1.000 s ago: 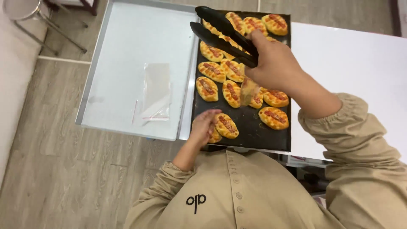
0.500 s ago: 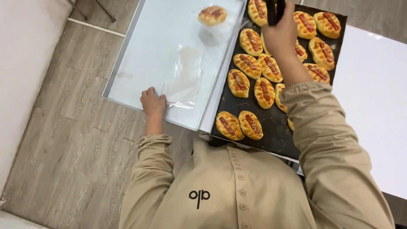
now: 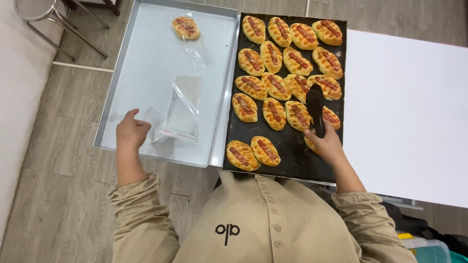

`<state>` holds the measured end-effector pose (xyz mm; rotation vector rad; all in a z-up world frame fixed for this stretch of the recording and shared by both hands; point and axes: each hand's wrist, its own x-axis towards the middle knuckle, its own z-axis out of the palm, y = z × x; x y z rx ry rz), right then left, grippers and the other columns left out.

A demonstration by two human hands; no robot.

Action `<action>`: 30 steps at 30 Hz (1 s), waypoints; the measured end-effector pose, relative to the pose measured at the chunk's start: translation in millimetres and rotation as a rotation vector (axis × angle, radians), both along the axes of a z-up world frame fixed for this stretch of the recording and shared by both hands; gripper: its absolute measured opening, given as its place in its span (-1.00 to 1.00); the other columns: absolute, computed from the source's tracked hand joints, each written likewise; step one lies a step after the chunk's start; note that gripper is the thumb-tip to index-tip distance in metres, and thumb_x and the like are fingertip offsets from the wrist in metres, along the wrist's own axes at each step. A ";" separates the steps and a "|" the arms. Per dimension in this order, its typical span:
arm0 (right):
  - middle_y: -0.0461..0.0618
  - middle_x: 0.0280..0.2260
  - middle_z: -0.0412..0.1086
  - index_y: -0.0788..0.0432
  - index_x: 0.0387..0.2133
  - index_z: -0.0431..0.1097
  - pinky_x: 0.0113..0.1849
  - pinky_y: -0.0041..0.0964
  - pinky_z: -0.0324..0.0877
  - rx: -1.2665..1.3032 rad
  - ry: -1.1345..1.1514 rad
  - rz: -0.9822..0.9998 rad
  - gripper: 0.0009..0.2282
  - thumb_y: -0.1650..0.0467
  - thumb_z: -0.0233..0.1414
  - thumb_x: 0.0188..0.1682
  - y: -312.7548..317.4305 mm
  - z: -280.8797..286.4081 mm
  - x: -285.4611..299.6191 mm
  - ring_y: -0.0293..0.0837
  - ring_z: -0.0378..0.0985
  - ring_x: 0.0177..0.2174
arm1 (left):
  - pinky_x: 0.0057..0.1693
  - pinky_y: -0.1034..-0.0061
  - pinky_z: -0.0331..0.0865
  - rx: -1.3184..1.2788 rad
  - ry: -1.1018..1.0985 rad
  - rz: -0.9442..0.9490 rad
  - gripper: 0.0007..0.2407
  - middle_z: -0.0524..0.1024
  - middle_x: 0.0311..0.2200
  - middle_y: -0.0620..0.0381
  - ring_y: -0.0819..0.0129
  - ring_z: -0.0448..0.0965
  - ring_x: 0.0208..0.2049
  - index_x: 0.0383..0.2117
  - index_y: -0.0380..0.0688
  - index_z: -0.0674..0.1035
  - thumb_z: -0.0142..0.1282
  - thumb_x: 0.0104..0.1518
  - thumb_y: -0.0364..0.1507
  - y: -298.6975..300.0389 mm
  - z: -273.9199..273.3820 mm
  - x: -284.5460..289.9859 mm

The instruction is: The person places individual pastries from a large baking tray into clear plastic bags using tongs and by hand, then sets the bagged pastries onto a smaller metal tray.

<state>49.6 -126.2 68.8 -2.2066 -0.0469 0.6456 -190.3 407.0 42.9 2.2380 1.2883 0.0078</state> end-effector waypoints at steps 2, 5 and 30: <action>0.11 -0.33 0.48 0.21 0.06 0.34 -0.31 -0.10 0.38 0.018 0.008 -0.040 -0.45 0.12 0.27 -0.07 -12.3 -8.7 -6.0 0.07 0.55 -0.32 | -0.15 0.20 0.58 0.023 0.053 -0.060 -0.55 0.67 -0.24 -0.10 -0.03 0.66 -0.15 0.16 -0.18 0.53 0.27 0.08 -0.43 -11.3 42.2 10.5; 0.10 -0.30 0.47 0.24 0.09 0.32 -0.41 -0.16 0.42 0.127 0.034 -0.094 -0.41 0.14 0.31 -0.10 -26.2 -26.8 -12.4 0.02 0.52 -0.41 | -0.36 0.23 0.49 0.202 0.009 -0.077 -0.80 0.64 -0.50 0.01 -0.01 0.66 -0.45 -0.29 -0.12 0.73 0.31 0.18 -0.26 -37.8 82.2 27.0; 0.24 -0.20 0.48 0.35 0.11 0.25 -0.60 -0.36 0.29 0.890 0.350 -0.101 -0.55 0.29 0.08 0.03 -12.6 -17.1 -60.7 -0.21 0.38 -0.61 | -0.02 0.33 0.41 0.874 -0.400 -0.386 -0.86 0.61 -0.34 0.19 0.18 0.60 -0.22 -0.37 0.06 0.56 0.34 0.09 -0.47 -60.0 11.5 61.7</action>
